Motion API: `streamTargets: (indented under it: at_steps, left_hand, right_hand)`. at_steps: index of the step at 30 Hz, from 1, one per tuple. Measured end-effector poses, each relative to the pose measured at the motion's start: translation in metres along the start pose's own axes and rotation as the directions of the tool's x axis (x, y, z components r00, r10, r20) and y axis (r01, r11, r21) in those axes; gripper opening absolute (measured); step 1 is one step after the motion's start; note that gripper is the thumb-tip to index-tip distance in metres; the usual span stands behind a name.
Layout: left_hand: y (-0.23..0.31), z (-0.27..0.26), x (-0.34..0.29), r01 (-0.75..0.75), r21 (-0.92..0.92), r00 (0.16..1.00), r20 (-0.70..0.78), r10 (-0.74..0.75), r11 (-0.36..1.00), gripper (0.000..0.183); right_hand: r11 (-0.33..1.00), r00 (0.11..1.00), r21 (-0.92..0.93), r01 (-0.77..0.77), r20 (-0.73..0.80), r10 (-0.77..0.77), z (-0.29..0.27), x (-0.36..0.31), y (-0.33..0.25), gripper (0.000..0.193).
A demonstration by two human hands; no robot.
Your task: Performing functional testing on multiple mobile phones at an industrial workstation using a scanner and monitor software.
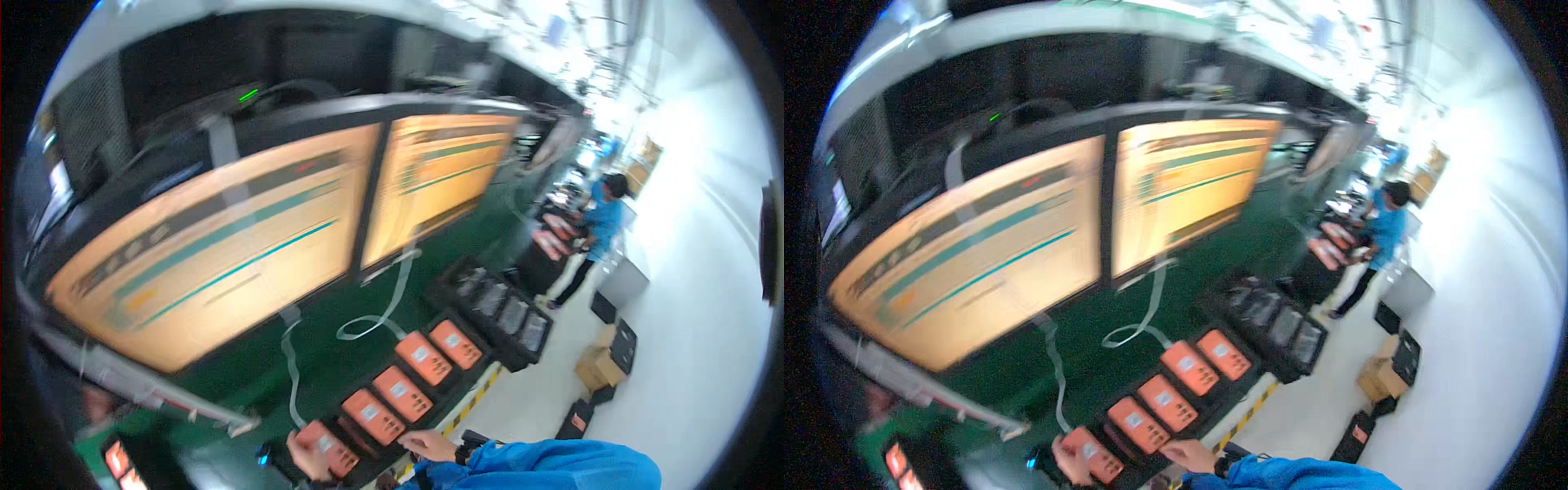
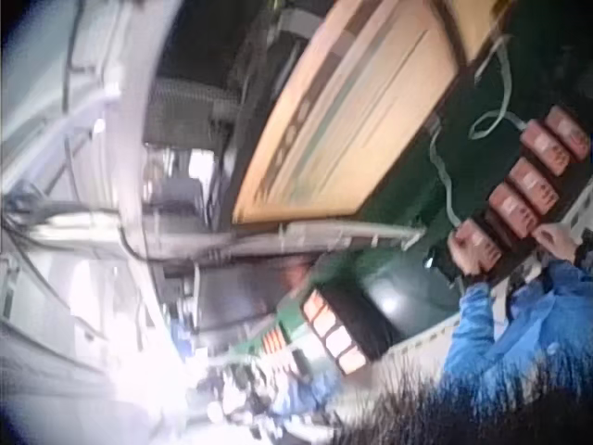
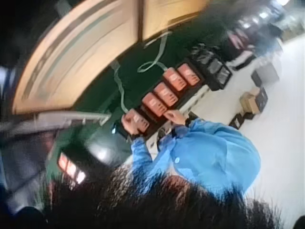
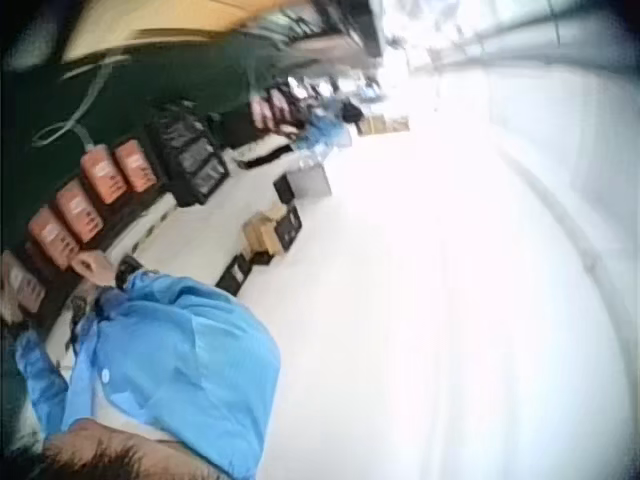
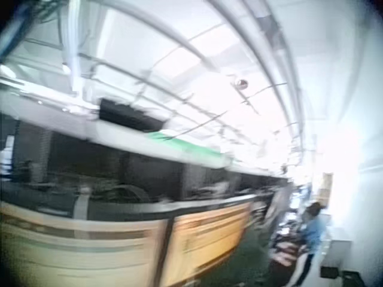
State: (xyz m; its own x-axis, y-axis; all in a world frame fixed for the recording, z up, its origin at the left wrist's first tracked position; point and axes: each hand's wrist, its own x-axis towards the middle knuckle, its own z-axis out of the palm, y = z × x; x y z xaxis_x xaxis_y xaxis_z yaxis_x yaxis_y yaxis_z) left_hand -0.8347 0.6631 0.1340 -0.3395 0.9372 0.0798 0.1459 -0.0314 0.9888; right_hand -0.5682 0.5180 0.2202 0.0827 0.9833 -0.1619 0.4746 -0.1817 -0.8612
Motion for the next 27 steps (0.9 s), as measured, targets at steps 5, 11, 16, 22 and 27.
streamTargets:
  at_steps: [5, 11, 16, 22, 27]
  left_hand:
    - [0.068, 0.013, -0.018, 0.326, 0.060, 0.804, 0.508, -0.310, 0.943, 0.027]
    - [0.142, 0.092, -0.152, -0.285, 0.132, 0.418, 0.909, -0.001, 0.949, 0.027]
    - [0.169, 0.211, -0.277, -0.280, 0.166, 0.122, 0.983, -0.136, 0.946, 0.035]
    - [0.226, 0.331, -0.419, -0.356, -0.043, -0.184, 0.983, -0.025, 0.933, 0.036]
    - [0.236, 0.426, -0.495, -0.232, -0.107, -0.408, 0.913, 0.003, 0.967, 0.030]
  right_hand:
    - [0.731, 0.719, 0.020, -0.683, -0.162, 0.676, -0.064, -0.128, 0.188, 0.040]
    - [0.315, 0.277, 0.472, -0.823, -0.150, 0.949, -0.089, -0.307, 0.325, 0.028]
    - [0.298, 0.290, 0.477, -0.827, -0.091, 0.953, -0.106, -0.371, 0.367, 0.031]
    - [0.343, 0.336, 0.744, -0.574, -0.168, 0.927, -0.144, -0.407, 0.455, 0.033]
    - [0.350, 0.335, 0.849, -0.396, -0.221, 0.916, -0.252, -0.398, 0.494, 0.033]
